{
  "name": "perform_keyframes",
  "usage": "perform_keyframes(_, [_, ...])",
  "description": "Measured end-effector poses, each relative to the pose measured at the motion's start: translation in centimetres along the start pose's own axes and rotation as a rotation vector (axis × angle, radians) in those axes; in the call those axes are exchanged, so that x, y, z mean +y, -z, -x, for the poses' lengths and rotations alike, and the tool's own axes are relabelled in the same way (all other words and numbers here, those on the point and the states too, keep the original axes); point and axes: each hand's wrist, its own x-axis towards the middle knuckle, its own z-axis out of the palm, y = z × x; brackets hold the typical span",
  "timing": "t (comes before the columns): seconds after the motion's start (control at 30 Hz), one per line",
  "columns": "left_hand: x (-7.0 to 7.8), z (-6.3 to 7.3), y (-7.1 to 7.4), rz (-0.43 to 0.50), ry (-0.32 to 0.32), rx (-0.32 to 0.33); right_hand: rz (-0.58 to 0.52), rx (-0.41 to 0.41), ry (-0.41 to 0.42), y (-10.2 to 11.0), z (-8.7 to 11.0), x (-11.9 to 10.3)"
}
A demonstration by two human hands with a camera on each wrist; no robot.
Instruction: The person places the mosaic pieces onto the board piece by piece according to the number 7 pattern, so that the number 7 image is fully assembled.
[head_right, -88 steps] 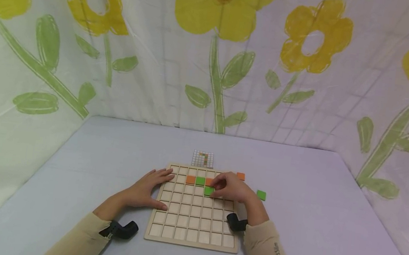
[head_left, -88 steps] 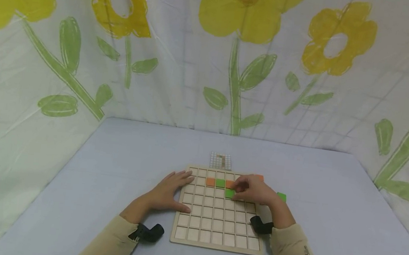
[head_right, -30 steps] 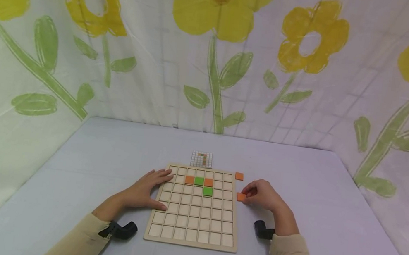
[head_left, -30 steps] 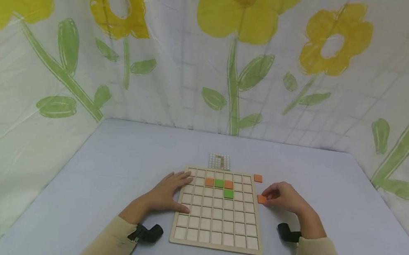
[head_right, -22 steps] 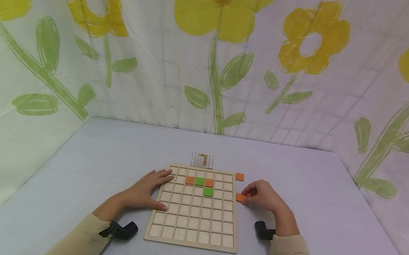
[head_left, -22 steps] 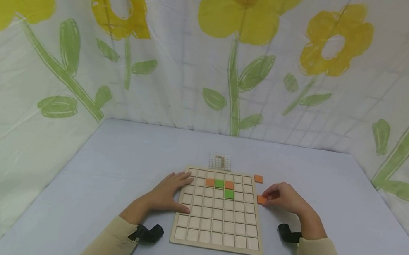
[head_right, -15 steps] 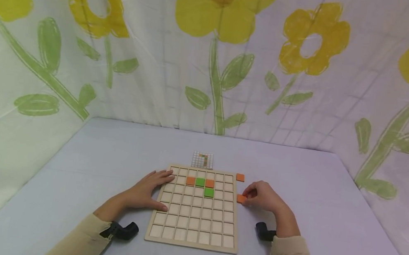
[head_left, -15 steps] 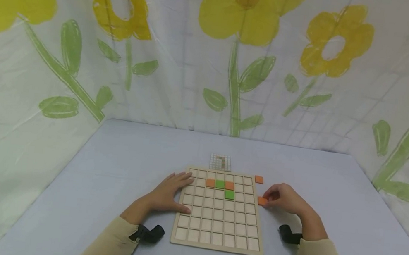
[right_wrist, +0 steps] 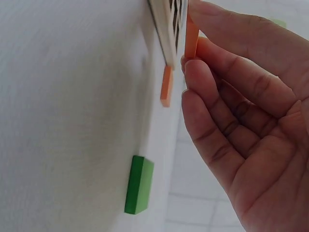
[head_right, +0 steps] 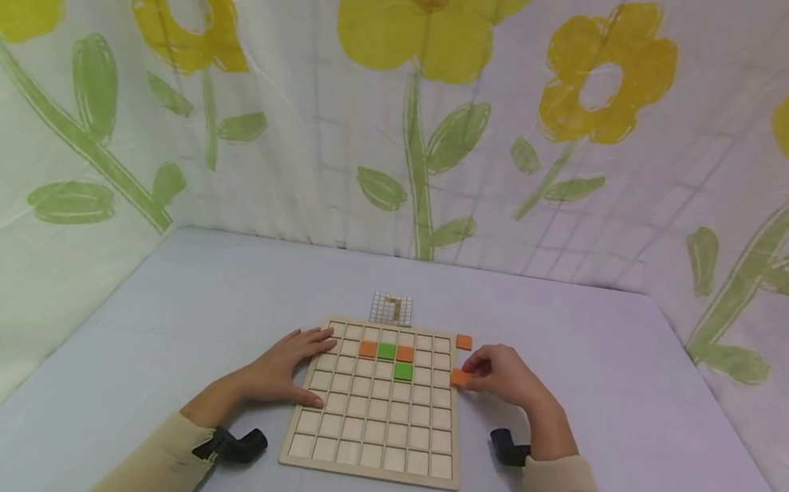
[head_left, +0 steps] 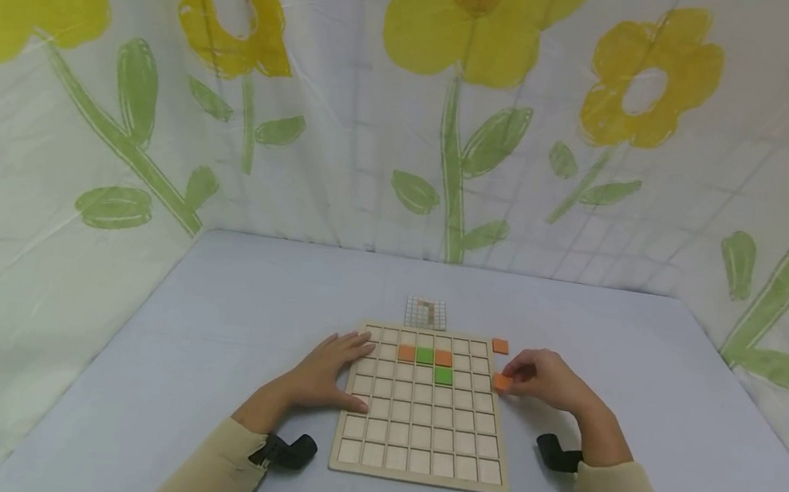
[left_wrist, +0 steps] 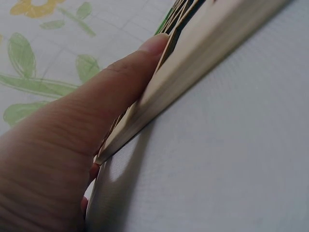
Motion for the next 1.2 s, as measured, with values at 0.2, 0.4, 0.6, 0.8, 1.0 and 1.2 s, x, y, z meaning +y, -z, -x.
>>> perform_keyframes(0.2, [-0.1, 0.0, -0.1, 0.0, -0.005, 0.005, -0.008, 0.004, 0.039, 0.0, -0.2, -1.0])
perform_keyframes(0.4, [-0.2, 0.0, -0.1, -0.003, -0.003, 0.003, -0.022, -0.002, 0.058, -0.6, -0.5, -2.0])
perform_keyframes(0.6, [-0.3, 0.0, -0.2, -0.003, -0.001, 0.006, -0.033, -0.033, 0.073, -1.1, -0.8, -2.9])
perform_keyframes(0.8, [-0.2, 0.0, -0.1, -0.01, -0.006, 0.009, -0.014, -0.046, 0.074, -1.5, -1.1, -3.3])
perform_keyframes(1.0, [-0.1, 0.1, 0.0, -0.006, -0.013, 0.011, -0.016, -0.055, 0.078, -1.8, -1.2, -3.8])
perform_keyframes(1.2, [-0.2, 0.1, 0.0, -0.014, -0.016, 0.014, -0.038, -0.084, 0.11, -2.3, -1.4, -4.3])
